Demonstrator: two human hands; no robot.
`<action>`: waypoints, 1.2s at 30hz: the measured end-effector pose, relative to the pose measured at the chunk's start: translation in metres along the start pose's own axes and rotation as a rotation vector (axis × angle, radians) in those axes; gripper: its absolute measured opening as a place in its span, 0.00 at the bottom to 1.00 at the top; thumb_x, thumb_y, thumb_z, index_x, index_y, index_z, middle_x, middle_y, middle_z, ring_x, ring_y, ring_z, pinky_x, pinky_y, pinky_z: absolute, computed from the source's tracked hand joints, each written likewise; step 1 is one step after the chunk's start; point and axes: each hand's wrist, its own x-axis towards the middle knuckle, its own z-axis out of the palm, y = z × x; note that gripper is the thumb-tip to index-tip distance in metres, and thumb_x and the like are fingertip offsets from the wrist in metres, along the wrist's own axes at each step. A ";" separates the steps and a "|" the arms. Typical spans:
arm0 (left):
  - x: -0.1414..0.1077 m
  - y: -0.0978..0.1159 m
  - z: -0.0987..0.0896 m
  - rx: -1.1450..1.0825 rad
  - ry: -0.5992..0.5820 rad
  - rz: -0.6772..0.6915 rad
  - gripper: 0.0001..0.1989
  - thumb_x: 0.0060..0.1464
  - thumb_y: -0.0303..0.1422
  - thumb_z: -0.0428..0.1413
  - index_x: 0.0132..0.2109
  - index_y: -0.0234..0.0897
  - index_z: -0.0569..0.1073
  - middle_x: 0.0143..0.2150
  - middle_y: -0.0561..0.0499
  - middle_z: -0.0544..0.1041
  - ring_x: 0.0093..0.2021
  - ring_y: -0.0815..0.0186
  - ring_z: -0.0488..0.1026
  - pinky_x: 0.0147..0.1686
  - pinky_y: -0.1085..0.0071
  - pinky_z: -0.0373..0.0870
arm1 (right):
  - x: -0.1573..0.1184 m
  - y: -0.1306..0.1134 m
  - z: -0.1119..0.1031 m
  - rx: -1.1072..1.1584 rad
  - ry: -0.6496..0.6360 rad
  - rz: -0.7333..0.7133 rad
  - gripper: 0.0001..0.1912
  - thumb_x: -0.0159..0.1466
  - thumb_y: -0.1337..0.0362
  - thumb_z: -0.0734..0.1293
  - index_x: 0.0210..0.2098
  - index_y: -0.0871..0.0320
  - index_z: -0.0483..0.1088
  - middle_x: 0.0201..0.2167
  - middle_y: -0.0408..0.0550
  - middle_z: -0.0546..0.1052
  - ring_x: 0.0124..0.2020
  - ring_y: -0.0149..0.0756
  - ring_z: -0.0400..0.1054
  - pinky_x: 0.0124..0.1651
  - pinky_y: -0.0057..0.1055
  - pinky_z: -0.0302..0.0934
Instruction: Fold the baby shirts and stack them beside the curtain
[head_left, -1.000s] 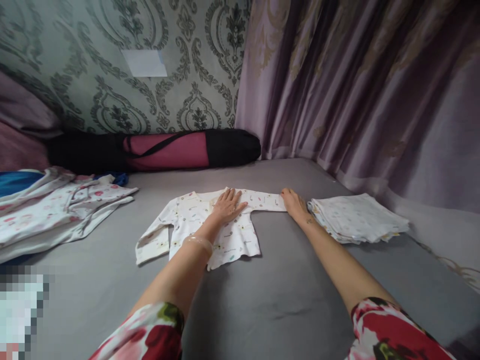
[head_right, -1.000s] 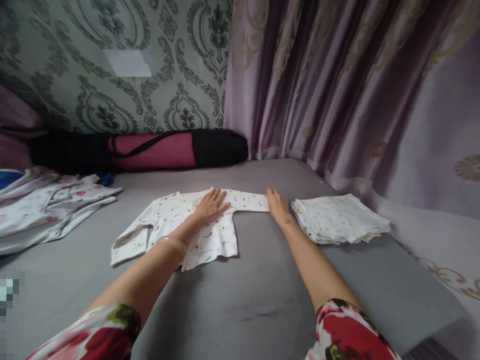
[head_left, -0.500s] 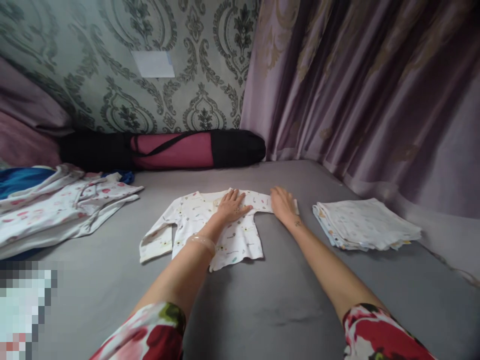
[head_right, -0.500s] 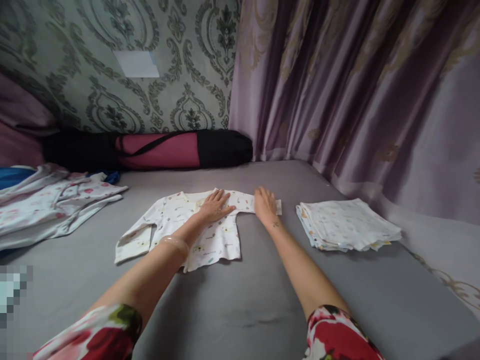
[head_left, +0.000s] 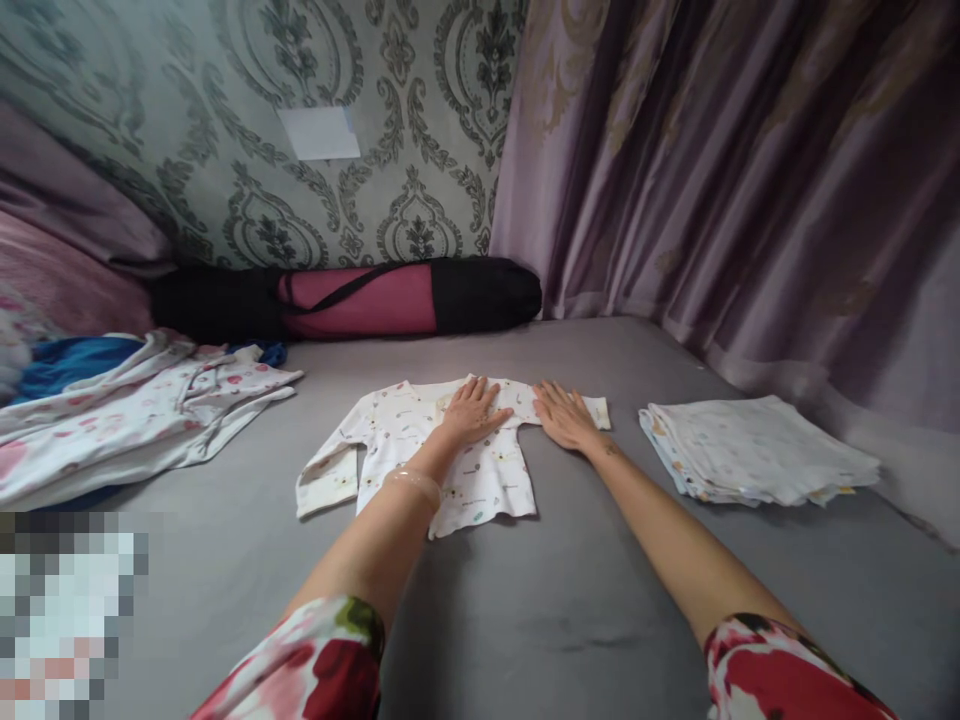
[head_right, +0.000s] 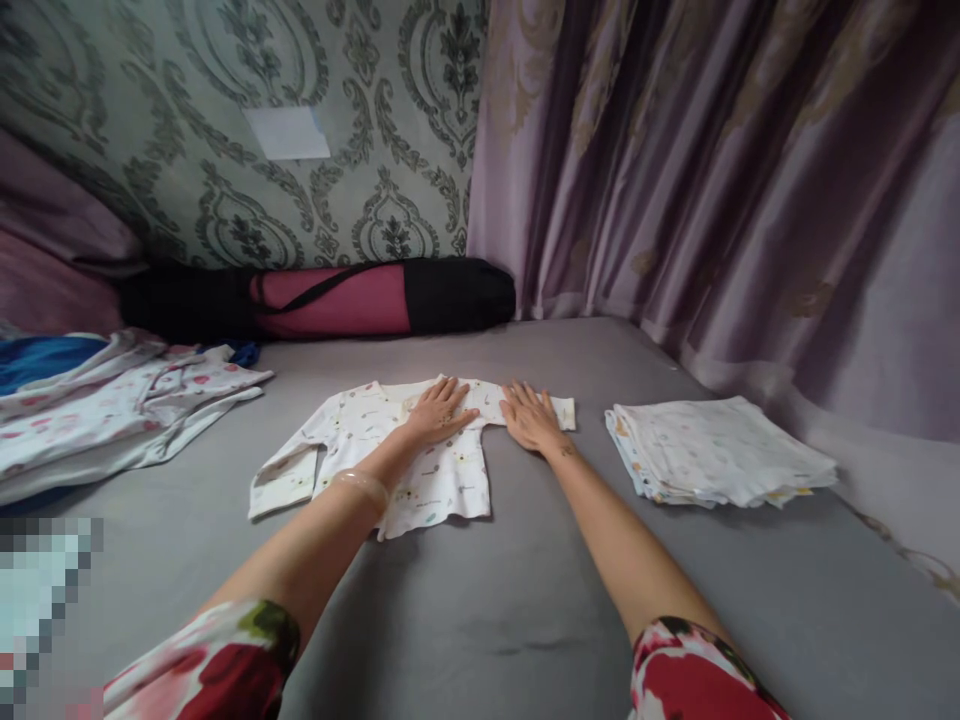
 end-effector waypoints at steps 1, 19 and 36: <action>0.000 0.000 -0.003 -0.021 -0.022 0.002 0.39 0.60 0.57 0.37 0.69 0.38 0.54 0.72 0.42 0.50 0.71 0.50 0.43 0.67 0.54 0.45 | -0.003 0.010 -0.002 -0.020 -0.005 0.028 0.31 0.72 0.54 0.44 0.70 0.59 0.47 0.71 0.51 0.47 0.71 0.45 0.38 0.69 0.52 0.33; -0.164 -0.102 -0.097 -0.234 0.343 -0.729 0.24 0.56 0.41 0.53 0.55 0.30 0.68 0.51 0.37 0.74 0.52 0.53 0.72 0.49 0.63 0.69 | 0.045 -0.130 0.013 0.066 0.047 -0.106 0.35 0.71 0.53 0.46 0.69 0.70 0.45 0.71 0.57 0.46 0.71 0.43 0.36 0.70 0.43 0.29; -0.193 -0.127 -0.099 -0.413 -0.061 -0.934 0.11 0.45 0.40 0.59 0.31 0.38 0.69 0.26 0.52 0.72 0.33 0.60 0.72 0.28 0.71 0.62 | 0.043 -0.177 0.026 0.062 0.056 -0.128 0.34 0.71 0.53 0.45 0.69 0.69 0.47 0.71 0.56 0.47 0.71 0.42 0.35 0.70 0.45 0.28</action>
